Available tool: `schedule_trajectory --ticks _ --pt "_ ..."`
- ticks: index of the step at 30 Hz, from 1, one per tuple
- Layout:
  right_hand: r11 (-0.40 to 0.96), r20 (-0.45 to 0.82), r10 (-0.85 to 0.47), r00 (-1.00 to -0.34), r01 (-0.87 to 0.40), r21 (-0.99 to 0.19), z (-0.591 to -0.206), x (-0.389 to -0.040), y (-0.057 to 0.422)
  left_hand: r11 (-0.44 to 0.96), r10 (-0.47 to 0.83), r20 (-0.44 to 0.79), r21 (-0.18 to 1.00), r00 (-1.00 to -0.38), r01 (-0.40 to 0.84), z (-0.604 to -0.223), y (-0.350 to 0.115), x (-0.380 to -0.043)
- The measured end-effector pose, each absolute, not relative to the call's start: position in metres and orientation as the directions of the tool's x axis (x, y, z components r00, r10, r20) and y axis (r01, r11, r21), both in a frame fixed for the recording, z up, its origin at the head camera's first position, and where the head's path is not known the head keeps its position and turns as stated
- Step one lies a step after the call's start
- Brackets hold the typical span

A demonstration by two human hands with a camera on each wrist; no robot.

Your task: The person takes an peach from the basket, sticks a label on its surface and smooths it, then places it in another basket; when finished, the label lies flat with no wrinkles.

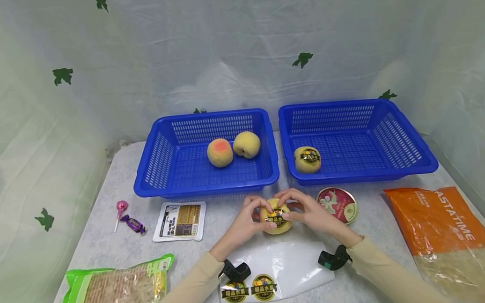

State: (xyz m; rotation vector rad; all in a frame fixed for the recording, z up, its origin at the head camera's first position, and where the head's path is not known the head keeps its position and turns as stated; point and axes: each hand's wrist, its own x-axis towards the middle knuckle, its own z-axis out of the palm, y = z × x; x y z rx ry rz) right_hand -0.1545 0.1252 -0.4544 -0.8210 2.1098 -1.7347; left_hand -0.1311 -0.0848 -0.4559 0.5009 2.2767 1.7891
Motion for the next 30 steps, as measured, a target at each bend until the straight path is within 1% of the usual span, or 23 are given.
schedule_trajectory --ticks 4,7,12,15,17,20,23,27,30 --pt "0.103 0.099 -0.591 -0.800 -0.197 -0.975 -0.456 -0.155 0.127 0.241 0.380 0.044 0.960 -0.924 0.144 -0.462 -0.084 -0.132" --pt "0.097 0.104 -0.589 -0.801 -0.198 -0.975 -0.458 -0.156 0.128 0.296 0.376 0.056 0.939 -0.925 0.177 -0.463 -0.082 -0.130" --pt "0.104 0.141 -0.570 -0.810 -0.242 -0.965 -0.457 -0.155 0.127 0.398 0.340 0.134 0.876 -0.931 0.271 -0.465 -0.074 -0.126" --pt "0.103 0.139 -0.565 -0.813 -0.236 -0.966 -0.456 -0.154 0.126 0.409 0.313 0.166 0.865 -0.935 0.291 -0.466 -0.071 -0.125" --pt "0.100 0.127 -0.566 -0.814 -0.220 -0.970 -0.456 -0.154 0.127 0.402 0.311 0.165 0.870 -0.936 0.287 -0.466 -0.071 -0.125" --pt "0.099 0.113 -0.572 -0.813 -0.205 -0.974 -0.457 -0.154 0.128 0.370 0.354 0.130 0.890 -0.926 0.266 -0.467 -0.075 -0.128" --pt "0.093 0.108 -0.571 -0.814 -0.194 -0.977 -0.458 -0.154 0.129 0.281 0.419 0.099 0.931 -0.902 0.233 -0.467 -0.084 -0.133" --pt "0.078 0.095 -0.575 -0.812 -0.170 -0.982 -0.459 -0.154 0.130 0.160 0.477 0.098 0.968 -0.874 0.195 -0.458 -0.093 -0.137" --pt "0.074 0.085 -0.579 -0.811 -0.156 -0.985 -0.458 -0.154 0.130 0.128 0.484 0.101 0.974 -0.869 0.185 -0.446 -0.094 -0.135"
